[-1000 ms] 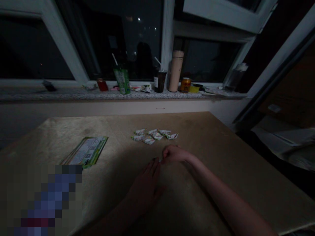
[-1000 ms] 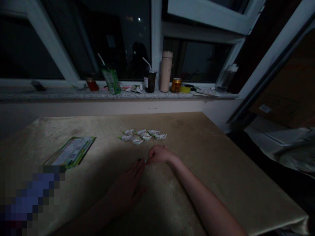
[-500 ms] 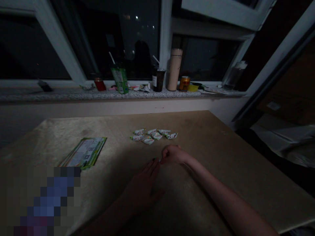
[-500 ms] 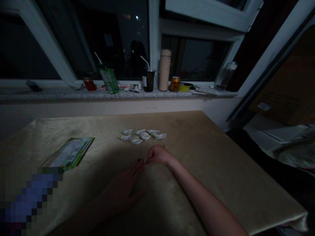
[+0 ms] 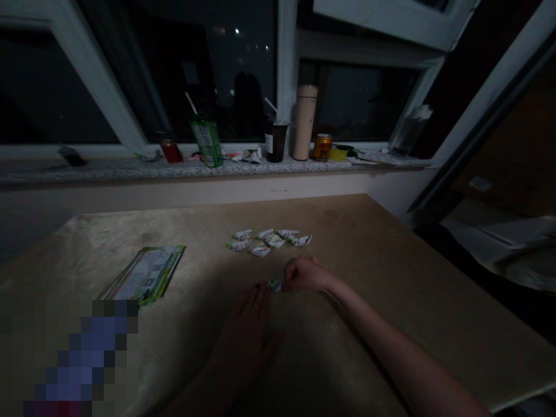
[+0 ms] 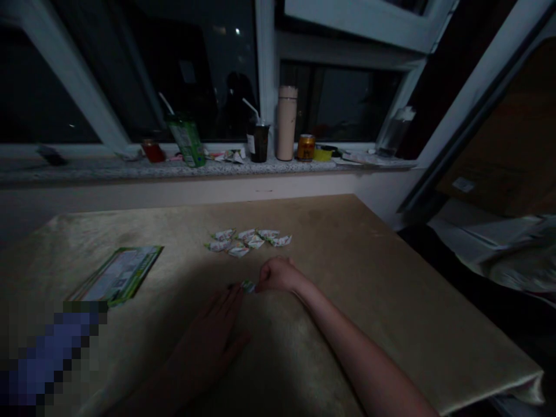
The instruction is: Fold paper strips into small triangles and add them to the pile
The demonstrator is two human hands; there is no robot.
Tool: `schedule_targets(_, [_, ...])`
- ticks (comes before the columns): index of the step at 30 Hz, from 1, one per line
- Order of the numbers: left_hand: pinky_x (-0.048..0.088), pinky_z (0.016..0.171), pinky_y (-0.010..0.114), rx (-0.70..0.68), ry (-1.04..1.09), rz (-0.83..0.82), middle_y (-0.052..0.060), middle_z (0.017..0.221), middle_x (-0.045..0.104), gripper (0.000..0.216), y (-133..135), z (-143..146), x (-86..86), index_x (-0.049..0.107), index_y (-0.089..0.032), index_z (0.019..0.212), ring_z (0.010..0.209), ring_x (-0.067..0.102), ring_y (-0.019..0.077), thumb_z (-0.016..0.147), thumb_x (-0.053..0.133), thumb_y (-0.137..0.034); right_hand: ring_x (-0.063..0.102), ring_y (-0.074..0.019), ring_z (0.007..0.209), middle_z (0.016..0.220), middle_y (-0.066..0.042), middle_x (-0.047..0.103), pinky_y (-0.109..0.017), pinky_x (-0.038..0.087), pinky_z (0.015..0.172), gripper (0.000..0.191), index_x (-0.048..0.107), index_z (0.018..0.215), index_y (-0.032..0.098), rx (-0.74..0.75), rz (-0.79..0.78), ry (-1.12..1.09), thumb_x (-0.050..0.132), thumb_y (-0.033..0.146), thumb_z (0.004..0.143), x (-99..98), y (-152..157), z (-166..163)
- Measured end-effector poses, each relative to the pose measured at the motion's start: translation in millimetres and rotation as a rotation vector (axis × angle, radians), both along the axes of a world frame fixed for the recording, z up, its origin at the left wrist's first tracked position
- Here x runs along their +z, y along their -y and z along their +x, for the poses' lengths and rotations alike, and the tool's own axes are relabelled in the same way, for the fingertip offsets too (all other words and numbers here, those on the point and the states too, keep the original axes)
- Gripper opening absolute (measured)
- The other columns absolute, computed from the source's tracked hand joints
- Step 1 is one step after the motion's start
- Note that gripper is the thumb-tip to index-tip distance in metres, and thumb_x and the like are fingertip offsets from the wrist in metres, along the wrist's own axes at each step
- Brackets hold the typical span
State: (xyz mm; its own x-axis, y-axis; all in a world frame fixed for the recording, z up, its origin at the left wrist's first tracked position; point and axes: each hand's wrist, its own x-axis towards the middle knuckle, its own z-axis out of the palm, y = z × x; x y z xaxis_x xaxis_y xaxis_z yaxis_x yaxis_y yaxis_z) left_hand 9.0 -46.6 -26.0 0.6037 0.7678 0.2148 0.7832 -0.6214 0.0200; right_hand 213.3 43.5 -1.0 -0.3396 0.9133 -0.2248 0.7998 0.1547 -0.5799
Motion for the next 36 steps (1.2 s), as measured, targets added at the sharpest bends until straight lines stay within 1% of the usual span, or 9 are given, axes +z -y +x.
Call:
schedule_targets(3, [0.03,0.107,0.044,-0.02,-0.02,0.023,0.016,0.142,0.04,0.064,0,-1,2.6,0.037,-0.008,0.138,0.131,0.037,0.03,0.089,0.044,-0.047,0.056,-0.0137,0.072,0.063,0.005,0.063,-0.04,0.024,0.092,0.015,0.068,0.065,0.019,0.001,0.011,0.001,0.073,0.033,0.068,-0.6,3,1])
schedule_targets(6, [0.03,0.107,0.045,-0.028,-0.026,0.036,0.014,0.142,0.041,0.062,-1,-1,5.2,0.037,-0.009,0.138,0.131,0.036,0.0299,0.089,0.044,-0.046,0.055,-0.0174,0.084,0.066,0.003,0.063,-0.04,0.023,0.092,0.015,0.067,0.066,0.019,0.011,0.037,0.003,0.071,0.033,0.069,-0.6,9,-1])
schedule_targets(10, [0.027,0.109,0.046,-0.036,-0.034,0.02,0.015,0.142,0.041,0.064,-2,-1,4.2,0.037,-0.008,0.138,0.13,0.038,0.0302,0.088,0.045,-0.046,0.049,-0.0223,0.097,0.067,0.001,0.062,-0.037,0.025,0.088,0.026,0.066,0.063,0.02,-0.06,0.118,0.046,0.07,0.045,0.069,-3.1,13,-8])
schedule_targets(12, [0.027,0.109,0.047,-0.038,-0.037,0.013,0.016,0.142,0.041,0.064,-3,-1,2.8,0.037,-0.007,0.138,0.13,0.038,0.0306,0.088,0.045,-0.047,0.049,-0.0222,0.094,0.066,0.001,0.062,-0.036,0.025,0.085,0.028,0.065,0.061,0.02,-0.1,0.147,0.081,0.07,0.048,0.067,-5.9,12,-11])
schedule_targets(17, [0.026,0.109,0.049,-0.03,-0.019,-0.015,0.015,0.143,0.04,0.063,-3,0,2.9,0.035,-0.009,0.139,0.131,0.037,0.0301,0.09,0.042,-0.048,0.049,-0.0214,0.092,0.067,0.001,0.062,-0.035,0.025,0.083,0.028,0.065,0.06,0.021,-0.09,0.117,0.095,0.072,0.048,0.063,-10.5,5,-14])
schedule_targets(23, [0.03,0.108,0.047,-0.041,-0.07,-0.036,0.015,0.147,0.032,0.062,-1,-1,5.3,0.033,-0.01,0.141,0.134,0.03,0.0304,0.092,0.041,-0.046,0.049,-0.0224,0.092,0.069,-0.001,0.064,-0.033,0.027,0.081,0.029,0.067,0.061,0.021,-0.092,0.108,0.107,0.072,0.05,0.063,-6.7,6,-14])
schedule_targets(30, [0.03,0.107,0.047,-0.043,-0.029,-0.032,0.016,0.148,0.029,0.064,-2,-2,-2.2,0.031,-0.01,0.142,0.134,0.03,0.0328,0.091,0.042,-0.047,0.049,-0.0242,0.096,0.065,-0.001,0.062,-0.036,0.026,0.086,0.029,0.066,0.059,0.02,-0.059,0.064,0.083,0.072,0.048,0.065,-2.5,4,-12])
schedule_targets(34, [0.031,0.106,0.047,-0.029,-0.035,-0.04,0.016,0.147,0.032,0.065,-2,-1,-1.6,0.034,-0.011,0.141,0.133,0.031,0.0338,0.089,0.044,-0.049,0.055,-0.0178,0.082,0.066,0.004,0.062,-0.036,0.026,0.088,0.019,0.067,0.065,0.02,0.0,-0.018,0.026,0.074,0.038,0.065,0.8,1,-4])
schedule_targets(36, [0.031,0.106,0.048,-0.026,-0.049,-0.047,0.017,0.146,0.033,0.065,-2,-1,1.7,0.035,-0.009,0.14,0.133,0.031,0.0346,0.089,0.045,-0.05,0.055,-0.0155,0.076,0.069,0.005,0.062,-0.035,0.027,0.087,0.021,0.066,0.071,0.02,-0.022,-0.033,0.016,0.076,0.036,0.062,1.7,0,-3])
